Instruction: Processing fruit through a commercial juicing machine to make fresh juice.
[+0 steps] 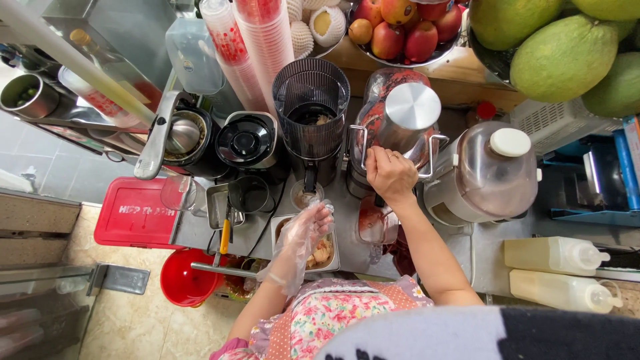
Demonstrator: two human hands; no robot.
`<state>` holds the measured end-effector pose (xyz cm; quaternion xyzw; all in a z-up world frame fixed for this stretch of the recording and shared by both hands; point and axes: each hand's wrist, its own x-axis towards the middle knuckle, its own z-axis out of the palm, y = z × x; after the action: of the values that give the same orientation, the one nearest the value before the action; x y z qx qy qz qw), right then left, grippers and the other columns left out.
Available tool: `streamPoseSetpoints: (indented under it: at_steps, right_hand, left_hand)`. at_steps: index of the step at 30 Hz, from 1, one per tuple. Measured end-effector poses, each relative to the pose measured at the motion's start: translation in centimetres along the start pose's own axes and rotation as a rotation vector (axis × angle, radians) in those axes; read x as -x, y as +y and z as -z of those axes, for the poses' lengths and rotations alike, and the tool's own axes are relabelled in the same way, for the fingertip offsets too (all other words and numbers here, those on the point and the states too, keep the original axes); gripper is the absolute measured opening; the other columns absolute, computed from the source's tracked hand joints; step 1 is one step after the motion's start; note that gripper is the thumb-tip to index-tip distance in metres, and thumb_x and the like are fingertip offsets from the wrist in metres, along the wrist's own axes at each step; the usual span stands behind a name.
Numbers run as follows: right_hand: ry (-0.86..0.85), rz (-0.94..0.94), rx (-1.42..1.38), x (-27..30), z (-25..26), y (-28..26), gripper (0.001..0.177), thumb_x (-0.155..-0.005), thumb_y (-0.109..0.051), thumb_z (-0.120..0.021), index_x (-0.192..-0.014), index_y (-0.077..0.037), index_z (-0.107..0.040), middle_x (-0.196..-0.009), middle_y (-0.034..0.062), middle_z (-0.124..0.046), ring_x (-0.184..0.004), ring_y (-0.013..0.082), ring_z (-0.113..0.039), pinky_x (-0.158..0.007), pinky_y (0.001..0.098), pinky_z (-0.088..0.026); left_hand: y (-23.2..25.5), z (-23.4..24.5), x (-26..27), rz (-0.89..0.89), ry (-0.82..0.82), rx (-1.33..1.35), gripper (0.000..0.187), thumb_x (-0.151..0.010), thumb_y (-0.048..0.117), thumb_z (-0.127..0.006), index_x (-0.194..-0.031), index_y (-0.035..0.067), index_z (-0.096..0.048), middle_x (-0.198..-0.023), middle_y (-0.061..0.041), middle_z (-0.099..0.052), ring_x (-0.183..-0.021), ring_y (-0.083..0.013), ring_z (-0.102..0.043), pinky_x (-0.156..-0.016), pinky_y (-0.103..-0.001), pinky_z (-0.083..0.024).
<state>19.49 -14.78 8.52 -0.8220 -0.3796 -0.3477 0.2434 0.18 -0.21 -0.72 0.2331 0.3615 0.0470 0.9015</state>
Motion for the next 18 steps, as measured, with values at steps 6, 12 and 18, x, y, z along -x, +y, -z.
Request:
streamPoseSetpoints:
  at_steps: [6,12,18]
  right_hand:
    - [-0.001,0.015,-0.016,-0.1,-0.1,0.1,0.012,-0.098,-0.016,-0.068,-0.089,-0.008,-0.07,-0.076,0.005,-0.07,-0.069,0.0236,-0.069,-0.062,0.0348,-0.054]
    - [0.007,0.014,0.0,0.0,0.0,0.1,0.012,-0.097,-0.016,-0.068,-0.089,-0.008,-0.071,-0.078,0.0059,-0.071,-0.069,0.0238,-0.07,-0.061,0.0346,-0.054]
    - [0.01,-0.015,-0.009,-0.2,0.2,0.0,0.012,-0.097,-0.016,-0.068,-0.089,-0.008,-0.071,-0.077,0.0048,-0.071,-0.069,0.0235,-0.07,-0.061,0.035,-0.054]
  left_hand:
    - [0.0,-0.5,0.1,0.018,0.041,-0.038,0.031,-0.095,0.02,-0.071,-0.116,-0.002,-0.068,-0.094,-0.01,-0.073,-0.078,-0.02,-0.069,-0.067,-0.028,-0.055]
    - [-0.8,0.9,-1.4,-0.004,-0.057,0.006,0.031,-0.095,0.02,-0.07,-0.115,-0.003,-0.067,-0.095,-0.011,-0.073,-0.078,-0.0211,-0.069,-0.069,-0.03,-0.055]
    - [-0.6,0.4,-1.2,0.015,-0.01,-0.026,0.031,-0.096,0.021,-0.07,-0.117,-0.002,-0.066,-0.097,-0.01,-0.072,-0.079,-0.0182,-0.068,-0.069,-0.027,-0.055]
